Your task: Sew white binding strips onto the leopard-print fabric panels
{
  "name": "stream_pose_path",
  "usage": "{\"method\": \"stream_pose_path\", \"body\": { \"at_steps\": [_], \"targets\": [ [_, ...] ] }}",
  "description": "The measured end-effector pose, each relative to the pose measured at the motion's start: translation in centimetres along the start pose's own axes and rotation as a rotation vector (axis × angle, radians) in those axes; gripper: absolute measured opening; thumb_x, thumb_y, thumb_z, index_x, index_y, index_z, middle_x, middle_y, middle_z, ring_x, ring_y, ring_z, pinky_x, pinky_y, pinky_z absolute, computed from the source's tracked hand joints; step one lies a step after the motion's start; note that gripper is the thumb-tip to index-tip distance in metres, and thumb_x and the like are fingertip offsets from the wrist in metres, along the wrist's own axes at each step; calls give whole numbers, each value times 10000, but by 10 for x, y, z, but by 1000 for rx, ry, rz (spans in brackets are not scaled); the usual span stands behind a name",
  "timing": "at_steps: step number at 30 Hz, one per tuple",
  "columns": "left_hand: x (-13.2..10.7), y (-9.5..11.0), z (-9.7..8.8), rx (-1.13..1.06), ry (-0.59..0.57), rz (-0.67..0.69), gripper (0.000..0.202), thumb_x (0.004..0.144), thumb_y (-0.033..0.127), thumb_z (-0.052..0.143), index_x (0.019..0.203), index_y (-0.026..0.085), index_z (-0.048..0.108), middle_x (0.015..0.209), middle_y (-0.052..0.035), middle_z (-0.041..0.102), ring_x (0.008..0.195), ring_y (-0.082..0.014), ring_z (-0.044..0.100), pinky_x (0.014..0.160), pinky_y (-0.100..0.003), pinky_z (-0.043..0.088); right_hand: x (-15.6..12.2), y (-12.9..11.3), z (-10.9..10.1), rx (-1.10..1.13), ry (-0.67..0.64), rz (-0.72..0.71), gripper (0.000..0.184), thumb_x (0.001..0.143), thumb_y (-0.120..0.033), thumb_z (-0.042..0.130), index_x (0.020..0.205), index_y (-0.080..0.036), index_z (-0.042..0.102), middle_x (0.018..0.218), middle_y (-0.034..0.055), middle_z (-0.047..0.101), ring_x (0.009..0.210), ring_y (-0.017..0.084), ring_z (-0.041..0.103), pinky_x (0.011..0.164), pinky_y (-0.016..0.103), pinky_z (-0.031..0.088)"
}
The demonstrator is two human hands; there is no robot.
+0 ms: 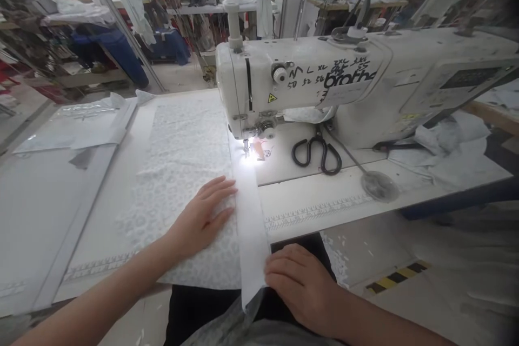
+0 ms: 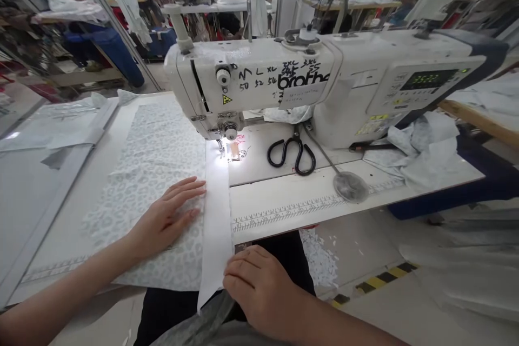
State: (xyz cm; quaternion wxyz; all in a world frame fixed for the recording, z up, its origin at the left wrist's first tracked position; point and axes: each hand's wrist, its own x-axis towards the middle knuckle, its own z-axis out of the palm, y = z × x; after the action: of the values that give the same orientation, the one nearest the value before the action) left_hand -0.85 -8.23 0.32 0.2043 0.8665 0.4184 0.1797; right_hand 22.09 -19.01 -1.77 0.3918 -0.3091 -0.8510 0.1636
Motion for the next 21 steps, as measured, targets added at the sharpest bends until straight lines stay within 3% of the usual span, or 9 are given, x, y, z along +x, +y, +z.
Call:
{"method": "stream_pose_path", "body": {
  "at_steps": [4, 7, 15, 21],
  "targets": [
    [0, 3, 1, 114, -104, 36, 398, 906, 334, 419, 1294, 245, 431, 1383, -13, 424, 1354, -246, 202, 1068, -465, 318, 0, 0, 1, -4, -50, -6, 156, 844, -15, 456, 855, -97, 589, 851, 73, 637, 838, 159, 545, 739, 304, 460],
    [2, 4, 1, 179, -140, 40, 406, 905, 358, 419, 1293, 241, 444, 1388, -13, 419, 1347, -268, 211, 1066, -495, 301, 1, 2, 3, -14, -52, -20, 162, 844, -23, 445, 842, -100, 587, 829, 70, 634, 806, 160, 539, 712, 305, 450],
    [25, -13, -3, 215, -103, 69, 422, 885, 384, 455, 1268, 208, 467, 1361, -53, 447, 1316, -287, 263, 1050, -515, 289, 32, 19, -4, -18, -151, 5, 235, 871, -33, 378, 808, -149, 572, 799, 52, 631, 759, 154, 527, 680, 298, 440],
    [45, -22, -7, 229, -79, 88, 421, 862, 363, 499, 1243, 186, 469, 1341, -75, 458, 1309, -296, 276, 1045, -524, 294, 51, 38, -4, -66, -140, 24, 242, 850, -8, 390, 790, -157, 571, 784, 47, 625, 758, 154, 521, 699, 289, 451]
  ]
}}
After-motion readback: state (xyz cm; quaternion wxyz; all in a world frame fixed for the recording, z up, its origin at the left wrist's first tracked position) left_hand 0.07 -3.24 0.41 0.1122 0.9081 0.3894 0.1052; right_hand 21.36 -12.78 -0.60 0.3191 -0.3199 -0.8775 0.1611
